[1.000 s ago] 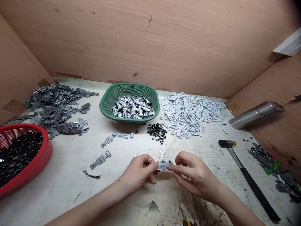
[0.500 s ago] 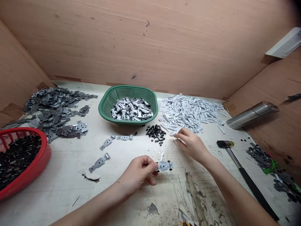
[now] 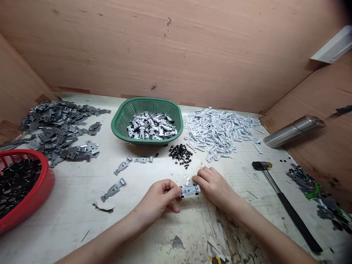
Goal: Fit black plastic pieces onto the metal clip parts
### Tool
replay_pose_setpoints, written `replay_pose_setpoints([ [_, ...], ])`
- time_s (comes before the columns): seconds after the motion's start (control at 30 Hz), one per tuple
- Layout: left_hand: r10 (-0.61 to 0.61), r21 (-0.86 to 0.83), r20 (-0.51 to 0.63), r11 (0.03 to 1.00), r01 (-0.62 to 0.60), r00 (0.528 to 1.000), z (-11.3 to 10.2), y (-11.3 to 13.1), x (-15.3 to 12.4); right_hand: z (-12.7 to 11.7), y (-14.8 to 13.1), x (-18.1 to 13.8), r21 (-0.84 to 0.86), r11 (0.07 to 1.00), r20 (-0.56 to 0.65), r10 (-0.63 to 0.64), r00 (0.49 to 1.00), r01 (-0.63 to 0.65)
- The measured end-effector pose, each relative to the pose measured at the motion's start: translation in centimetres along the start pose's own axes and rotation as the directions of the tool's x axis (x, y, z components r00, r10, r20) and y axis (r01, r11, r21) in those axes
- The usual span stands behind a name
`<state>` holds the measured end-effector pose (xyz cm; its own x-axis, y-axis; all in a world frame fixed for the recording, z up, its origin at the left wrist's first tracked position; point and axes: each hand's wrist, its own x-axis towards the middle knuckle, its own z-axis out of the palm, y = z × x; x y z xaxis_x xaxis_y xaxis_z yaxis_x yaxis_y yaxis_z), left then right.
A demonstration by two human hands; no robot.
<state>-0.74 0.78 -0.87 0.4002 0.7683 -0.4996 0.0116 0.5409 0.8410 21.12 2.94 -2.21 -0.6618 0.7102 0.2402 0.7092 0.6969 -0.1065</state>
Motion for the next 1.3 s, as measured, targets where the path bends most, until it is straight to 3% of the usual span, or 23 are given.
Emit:
replay_pose_setpoints([
  [0.13, 0.008, -0.012, -0.005, 1.0, -0.009, 1.0, -0.2, -0.1, 0.1, -0.7, 0.1, -1.8, 0.187, 0.98, -0.002, 0.068, 0.998, -0.067],
  [0.3, 0.01, 0.0, -0.011, 1.0, -0.01, 1.0, -0.1, 0.1, 0.2, -0.4, 1.2, -2.7, -0.006, 0.999, 0.025, 0.035, 0.999, -0.035],
  [0.4, 0.008, 0.001, -0.013, 1.0, -0.008, 1.0, -0.1, 0.1, 0.2, 0.3, 1.1, -2.5, -0.067, 0.998, -0.059, 0.007, 0.998, -0.011],
  [0.53, 0.005, 0.006, 0.002, 1.0, -0.005, 1.0, -0.2, 0.1, 0.2, -0.2, 0.8, -2.2, 0.154, 0.966, -0.119, 0.225, 0.967, -0.206],
  [0.67, -0.006, 0.017, 0.008, 1.0, 0.006, 1.0, -0.3, 0.0, 0.1, -1.7, 1.0, -2.8, 0.447, 0.811, -0.005, 0.424, 0.906, -0.377],
  [0.8, -0.016, 0.018, 0.006, 1.0, 0.016, 1.0, -0.2, 0.1, 0.0, -3.5, 1.0, -3.1, 0.658, 0.558, 0.087, 0.61, 0.788, -0.505],
  [0.93, 0.001, 0.018, 0.008, 1.0, -0.001, 1.0, 0.0, 0.2, -0.1, -5.0, 0.1, -2.5, 0.847, 0.246, 0.261, 0.581, 0.771, -0.471],
  [1.07, -0.013, 0.04, -0.01, 0.999, 0.013, 1.0, 0.3, 0.5, -0.4, -5.1, -1.5, -1.6, 0.882, -0.034, 0.424, 0.494, 0.759, -0.47],
  [1.17, -0.048, 0.062, -0.027, 0.997, 0.05, 0.998, 0.5, 0.9, -0.5, -4.5, -2.5, -1.0, 0.867, -0.105, 0.477, 0.462, 0.748, -0.488],
  [1.3, -0.04, 0.047, -0.023, 0.998, 0.041, 0.999, 0.6, 0.9, -0.5, -3.9, -2.9, -0.4, 0.858, -0.118, 0.49, 0.477, 0.73, -0.499],
])
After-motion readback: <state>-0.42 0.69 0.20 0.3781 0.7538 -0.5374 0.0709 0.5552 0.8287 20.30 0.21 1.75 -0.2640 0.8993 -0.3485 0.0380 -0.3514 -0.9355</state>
